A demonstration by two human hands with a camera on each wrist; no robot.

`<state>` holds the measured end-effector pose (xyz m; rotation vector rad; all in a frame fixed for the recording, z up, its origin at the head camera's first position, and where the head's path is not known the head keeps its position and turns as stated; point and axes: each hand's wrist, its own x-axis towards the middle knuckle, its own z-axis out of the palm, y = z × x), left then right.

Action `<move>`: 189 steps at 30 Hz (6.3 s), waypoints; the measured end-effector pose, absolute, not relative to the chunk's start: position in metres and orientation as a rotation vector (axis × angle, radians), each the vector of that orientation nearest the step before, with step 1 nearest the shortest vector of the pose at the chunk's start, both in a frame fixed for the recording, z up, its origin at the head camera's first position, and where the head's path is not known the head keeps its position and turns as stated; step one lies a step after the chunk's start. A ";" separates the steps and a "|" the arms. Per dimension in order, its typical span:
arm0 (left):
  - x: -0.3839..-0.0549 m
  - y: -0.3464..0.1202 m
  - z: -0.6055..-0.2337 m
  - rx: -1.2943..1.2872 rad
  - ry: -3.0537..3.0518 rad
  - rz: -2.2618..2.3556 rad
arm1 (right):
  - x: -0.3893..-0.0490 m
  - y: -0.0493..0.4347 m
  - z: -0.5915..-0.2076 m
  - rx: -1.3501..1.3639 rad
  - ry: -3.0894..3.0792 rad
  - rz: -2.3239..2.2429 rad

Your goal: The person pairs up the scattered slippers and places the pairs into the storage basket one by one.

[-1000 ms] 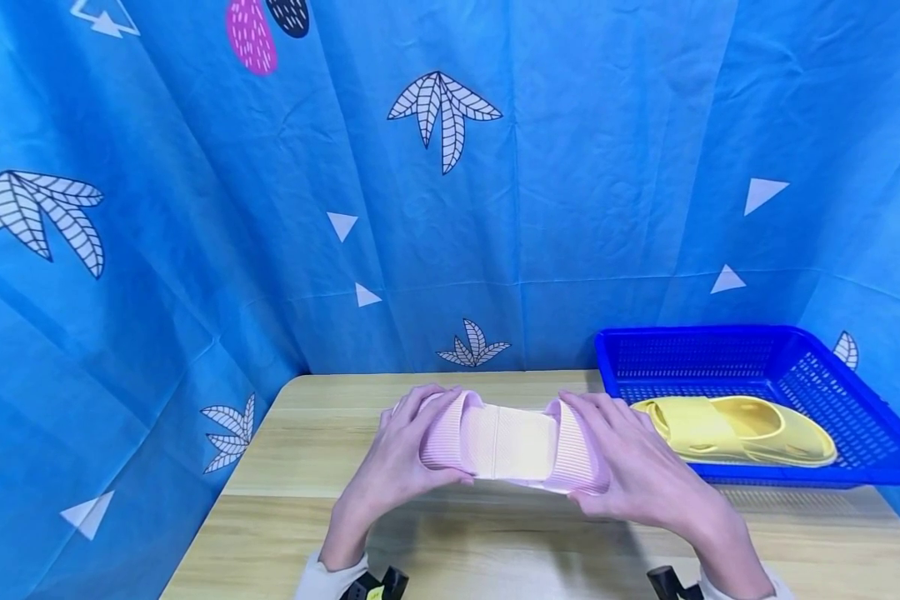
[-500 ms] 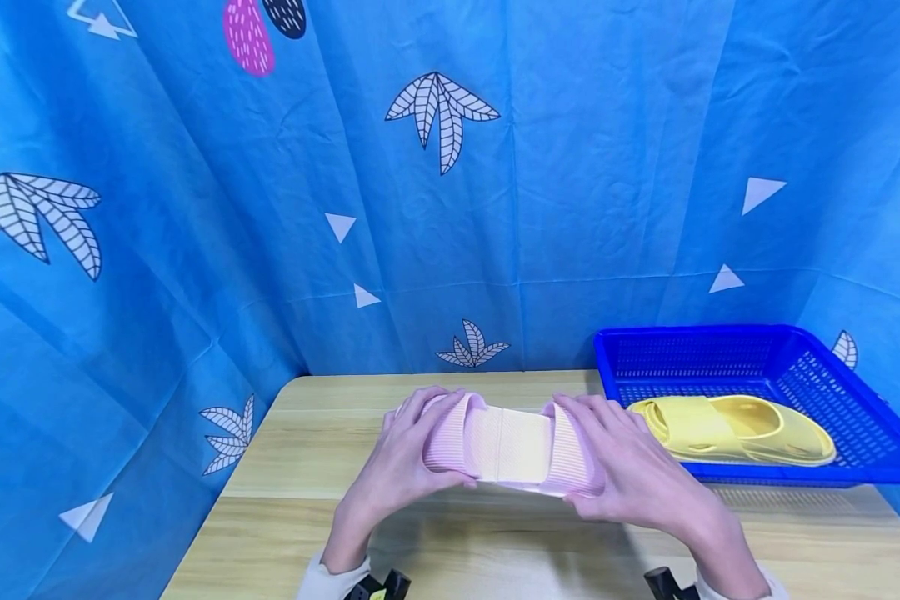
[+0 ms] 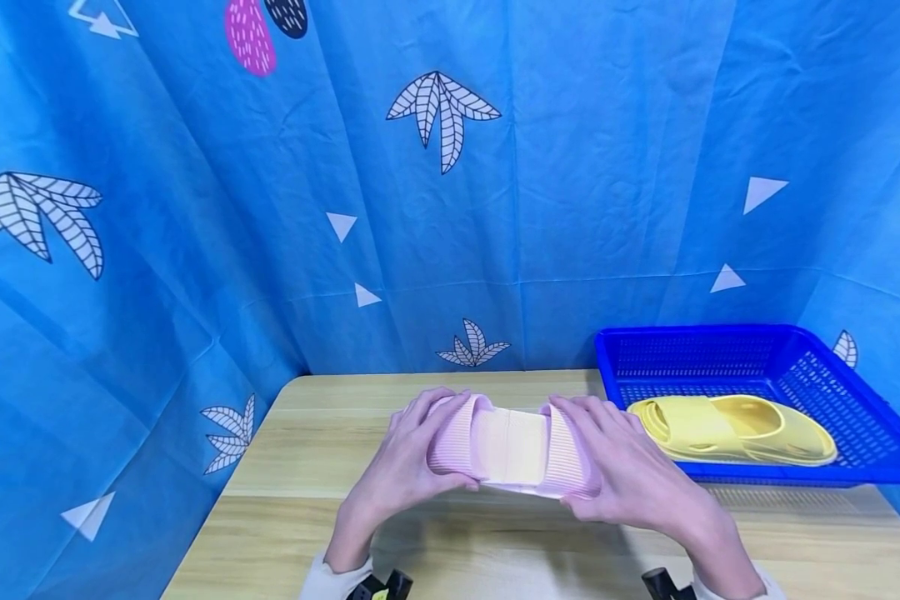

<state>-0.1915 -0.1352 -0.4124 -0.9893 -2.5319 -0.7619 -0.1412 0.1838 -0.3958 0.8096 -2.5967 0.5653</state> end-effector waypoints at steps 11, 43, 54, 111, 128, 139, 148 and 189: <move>-0.194 -0.133 -0.416 -0.987 -2.554 -0.783 | -0.143 0.179 -0.398 0.832 -2.575 0.583; -0.191 -0.123 -0.416 -1.027 -2.442 -0.991 | -0.140 0.169 -0.402 0.873 -2.548 0.617; -0.189 -0.123 -0.417 -0.998 -2.452 -1.004 | -0.141 0.171 -0.401 0.859 -2.576 0.583; -0.192 -0.111 -0.424 -0.981 -2.376 -1.008 | -0.147 0.173 -0.398 0.808 -2.530 0.661; -0.192 -0.106 -0.428 -1.020 -2.337 -0.960 | -0.148 0.171 -0.402 0.821 -2.503 0.594; -0.192 -0.106 -0.430 -0.992 -2.349 -1.008 | -0.150 0.168 -0.404 0.843 -2.487 0.551; -0.190 -0.105 -0.431 -0.977 -2.342 -1.053 | -0.150 0.169 -0.404 0.849 -2.481 0.565; -0.198 -0.109 -0.432 -0.917 -2.432 -1.035 | -0.143 0.190 -0.422 0.800 -2.368 0.607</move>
